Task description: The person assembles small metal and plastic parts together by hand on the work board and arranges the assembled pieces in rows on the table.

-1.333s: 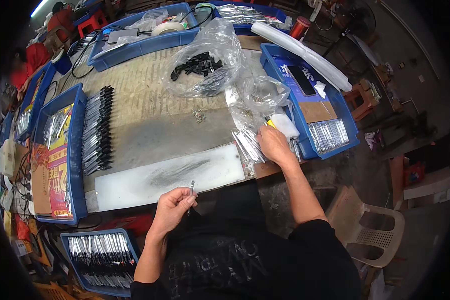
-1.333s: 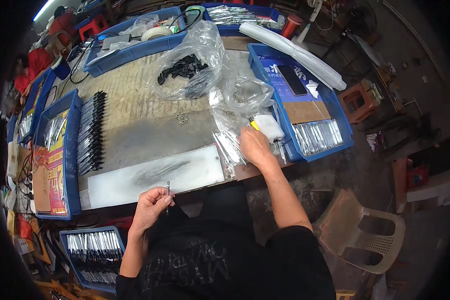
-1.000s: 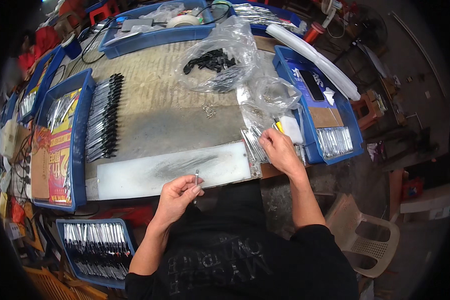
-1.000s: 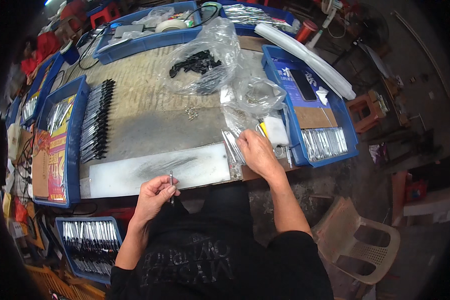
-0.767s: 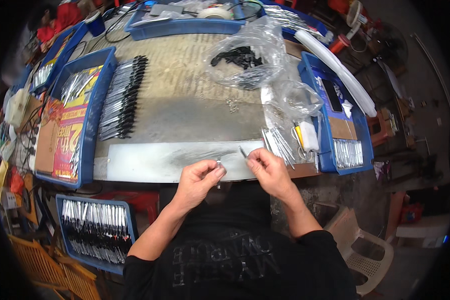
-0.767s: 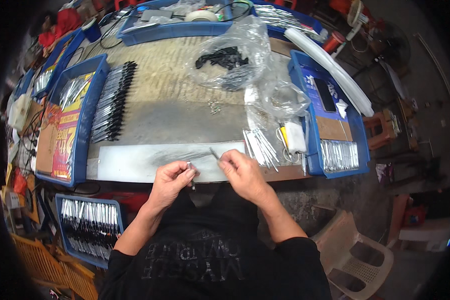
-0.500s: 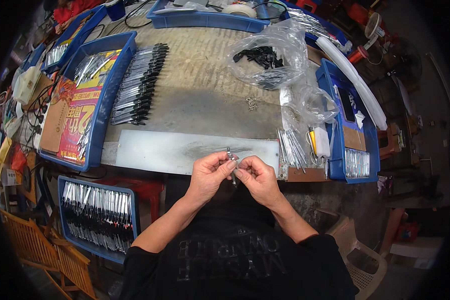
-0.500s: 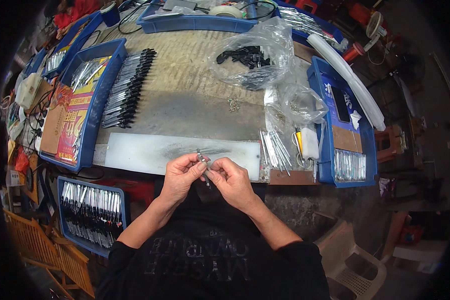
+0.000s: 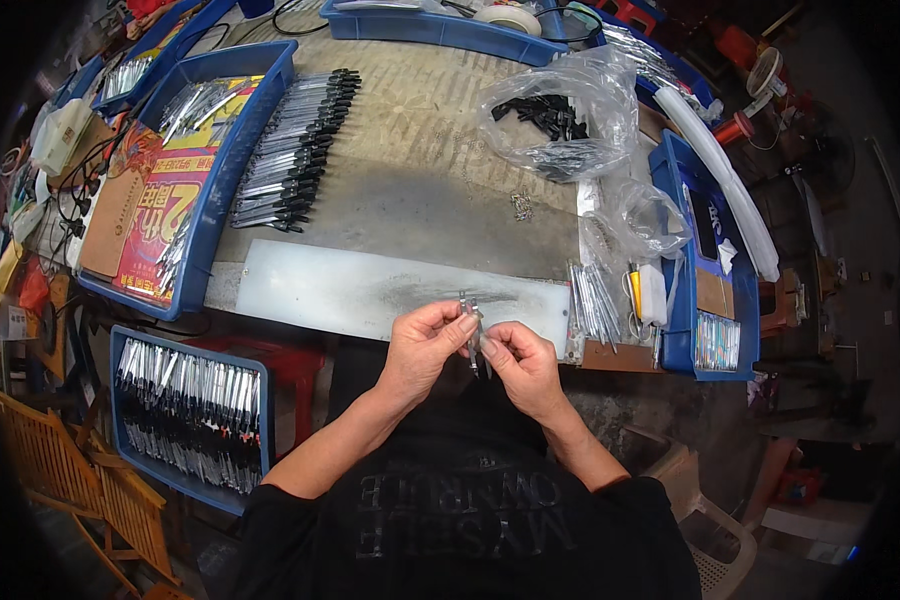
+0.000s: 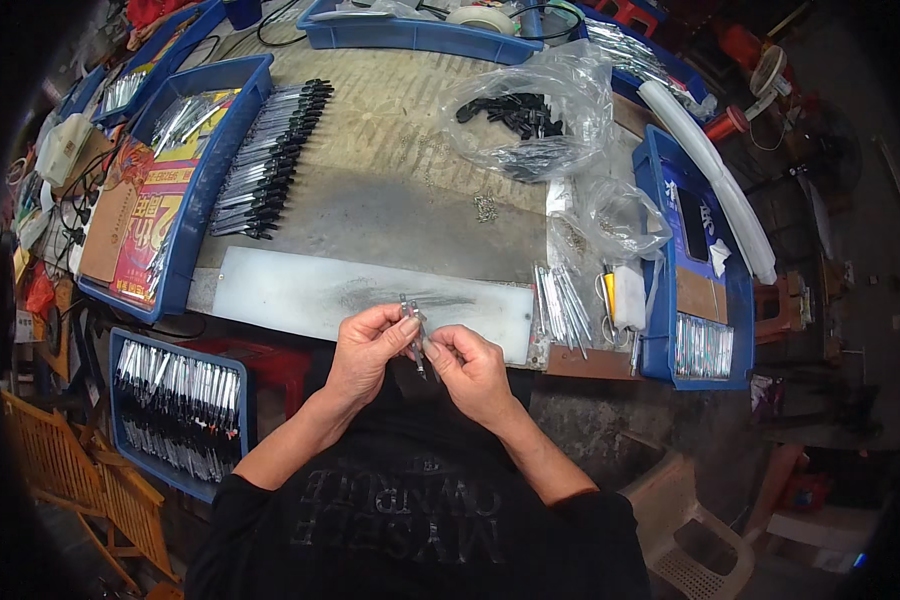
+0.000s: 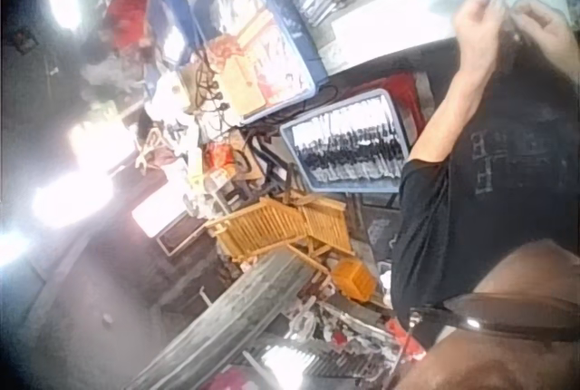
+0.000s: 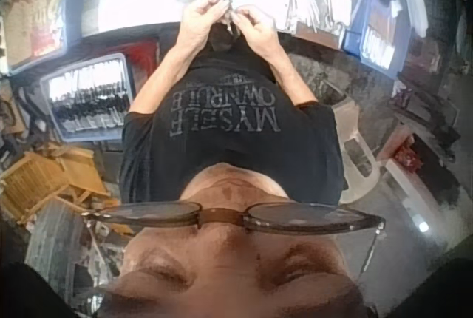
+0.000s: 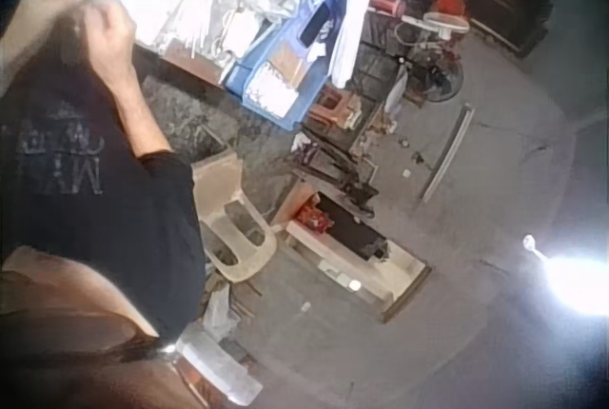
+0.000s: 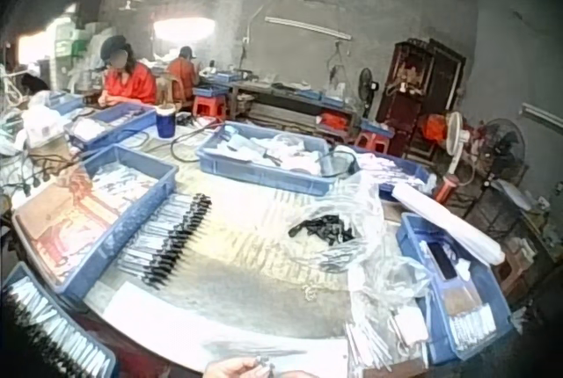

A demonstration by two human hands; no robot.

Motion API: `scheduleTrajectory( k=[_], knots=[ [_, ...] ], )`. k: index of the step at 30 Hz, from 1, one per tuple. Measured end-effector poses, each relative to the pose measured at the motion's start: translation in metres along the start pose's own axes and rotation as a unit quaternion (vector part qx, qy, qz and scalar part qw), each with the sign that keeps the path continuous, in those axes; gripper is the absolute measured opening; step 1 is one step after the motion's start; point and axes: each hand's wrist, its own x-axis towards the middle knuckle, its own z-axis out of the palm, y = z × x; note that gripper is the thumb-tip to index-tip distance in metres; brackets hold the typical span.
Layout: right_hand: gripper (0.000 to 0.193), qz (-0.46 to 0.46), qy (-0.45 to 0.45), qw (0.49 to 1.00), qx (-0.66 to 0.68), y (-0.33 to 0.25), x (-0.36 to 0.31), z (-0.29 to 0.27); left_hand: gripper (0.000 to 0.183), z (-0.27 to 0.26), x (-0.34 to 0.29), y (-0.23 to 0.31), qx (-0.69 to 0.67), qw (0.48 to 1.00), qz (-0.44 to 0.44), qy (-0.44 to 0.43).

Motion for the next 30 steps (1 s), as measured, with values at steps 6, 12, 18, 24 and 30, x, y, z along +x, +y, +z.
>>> scheduleTrajectory(
  k=[6,12,18,24,30],
  knots=[
    [0.01,-0.018,0.017,1.0,0.015,0.0013,0.002,0.0047,0.012,-0.0003,-0.0003,-0.0026,0.008,1.0,0.004,0.007],
    [0.01,-0.023,0.017,0.999,0.014,0.0048,0.0033,0.006,0.013,0.0001,0.0002,-0.0026,0.026,1.0,0.001,0.005],
    [0.01,-0.025,0.012,1.0,-0.001,-0.0009,0.0046,0.0069,0.013,0.0005,0.0007,-0.0013,0.033,0.999,-0.005,0.009],
    [0.01,-0.027,0.002,0.999,-0.02,-0.0012,0.0047,0.0068,0.012,0.0002,0.0007,-0.0005,0.028,0.999,-0.021,0.009],
    [0.008,-0.031,-0.004,0.998,-0.056,-0.0023,0.0054,0.0061,0.013,-0.0028,0.0023,-0.0008,0.045,0.998,-0.031,0.007]
  ],
)
